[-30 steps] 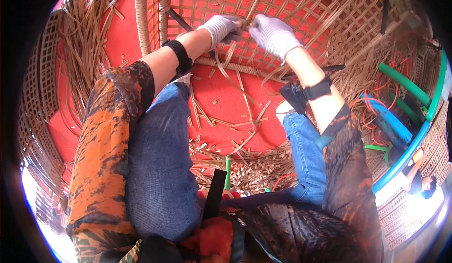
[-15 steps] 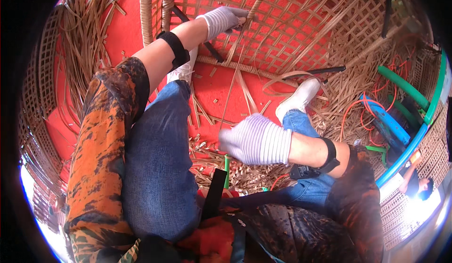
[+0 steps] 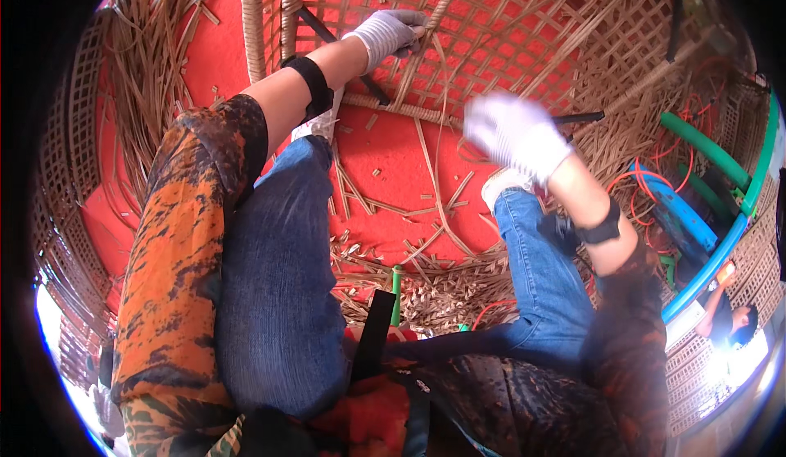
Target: Weaving rattan strips onto a furniture frame.
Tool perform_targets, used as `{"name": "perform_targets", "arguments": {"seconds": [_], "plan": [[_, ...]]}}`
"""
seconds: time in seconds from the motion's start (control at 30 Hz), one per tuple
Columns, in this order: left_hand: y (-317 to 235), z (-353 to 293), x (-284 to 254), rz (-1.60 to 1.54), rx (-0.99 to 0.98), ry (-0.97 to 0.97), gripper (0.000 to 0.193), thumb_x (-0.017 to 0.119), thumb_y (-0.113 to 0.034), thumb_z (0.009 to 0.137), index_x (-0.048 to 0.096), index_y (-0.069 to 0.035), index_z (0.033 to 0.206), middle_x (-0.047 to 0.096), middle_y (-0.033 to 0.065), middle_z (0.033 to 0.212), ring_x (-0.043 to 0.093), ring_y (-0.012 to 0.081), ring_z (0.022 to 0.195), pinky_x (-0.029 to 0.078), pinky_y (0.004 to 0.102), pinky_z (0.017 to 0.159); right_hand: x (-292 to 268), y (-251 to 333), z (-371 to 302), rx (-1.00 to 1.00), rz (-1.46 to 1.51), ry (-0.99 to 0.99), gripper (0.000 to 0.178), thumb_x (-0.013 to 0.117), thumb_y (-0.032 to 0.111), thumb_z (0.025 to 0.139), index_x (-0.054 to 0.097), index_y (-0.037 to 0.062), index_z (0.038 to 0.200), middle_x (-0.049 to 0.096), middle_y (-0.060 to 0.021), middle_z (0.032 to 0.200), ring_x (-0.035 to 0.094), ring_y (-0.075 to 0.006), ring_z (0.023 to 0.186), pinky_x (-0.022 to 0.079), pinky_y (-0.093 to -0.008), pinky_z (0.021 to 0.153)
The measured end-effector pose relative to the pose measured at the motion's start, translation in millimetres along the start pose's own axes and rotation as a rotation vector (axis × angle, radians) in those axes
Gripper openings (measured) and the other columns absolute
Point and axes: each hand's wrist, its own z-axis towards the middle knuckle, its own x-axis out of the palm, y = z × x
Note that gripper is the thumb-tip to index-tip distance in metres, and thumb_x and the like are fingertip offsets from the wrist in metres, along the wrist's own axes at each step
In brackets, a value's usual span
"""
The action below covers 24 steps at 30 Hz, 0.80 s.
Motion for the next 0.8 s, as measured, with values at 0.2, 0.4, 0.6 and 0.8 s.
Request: {"name": "perform_targets", "arguments": {"seconds": [0.2, 0.4, 0.6, 0.8], "plan": [[-8.7, -5.6, 17.0, 0.090, 0.093, -0.052, 0.014, 0.058, -0.014, 0.090, 0.065, -0.005, 0.099, 0.060, -0.0014, 0.073, 0.052, 0.0063, 0.062, 0.041, 0.0223, 0.054, -3.3, -8.5, 97.1, 0.440, 0.483, -0.050, 0.033, 0.053, 0.034, 0.087, 0.060, 0.0058, 0.103, 0.064, -0.0136, 0.093, 0.062, -0.0312, 0.087, 0.049, -0.0395, 0.079], [-3.9, -4.1, 4.4, 0.183, 0.079, -0.099, 0.017, 0.062, -0.018, 0.087, 0.067, -0.005, 0.095, 0.062, -0.0012, 0.071, 0.054, 0.0060, 0.062, 0.042, 0.0220, 0.055, 10.3, 26.1, 78.0, 0.289, 0.315, -0.069, 0.032, 0.043, 0.032, 0.090, 0.064, 0.0090, 0.096, 0.066, -0.0162, 0.093, 0.063, -0.0357, 0.087, 0.051, -0.0466, 0.078], [-27.8, -13.7, -3.2, 0.437, 0.052, 0.177, 0.036, 0.067, -0.028, 0.082, 0.064, -0.002, 0.107, 0.065, 0.0053, 0.081, 0.059, 0.0096, 0.069, 0.049, 0.0235, 0.064, 19.3, 96.1, 51.5, 0.050, 0.152, -0.214, 0.022, 0.051, 0.028, 0.089, 0.057, 0.0074, 0.085, 0.063, -0.0148, 0.066, 0.064, -0.0345, 0.062, 0.052, -0.0453, 0.055], [-13.0, -17.6, -9.8, 0.665, 0.268, -0.081, 0.033, 0.060, -0.013, 0.088, 0.059, 0.004, 0.116, 0.067, 0.0115, 0.093, 0.063, 0.0135, 0.076, 0.054, 0.0274, 0.071, 18.8, 108.2, 47.9, -0.202, 0.294, -0.014, 0.021, 0.051, 0.028, 0.087, 0.061, 0.0097, 0.091, 0.065, -0.0163, 0.074, 0.065, -0.0332, 0.068, 0.052, -0.0463, 0.056]]}}
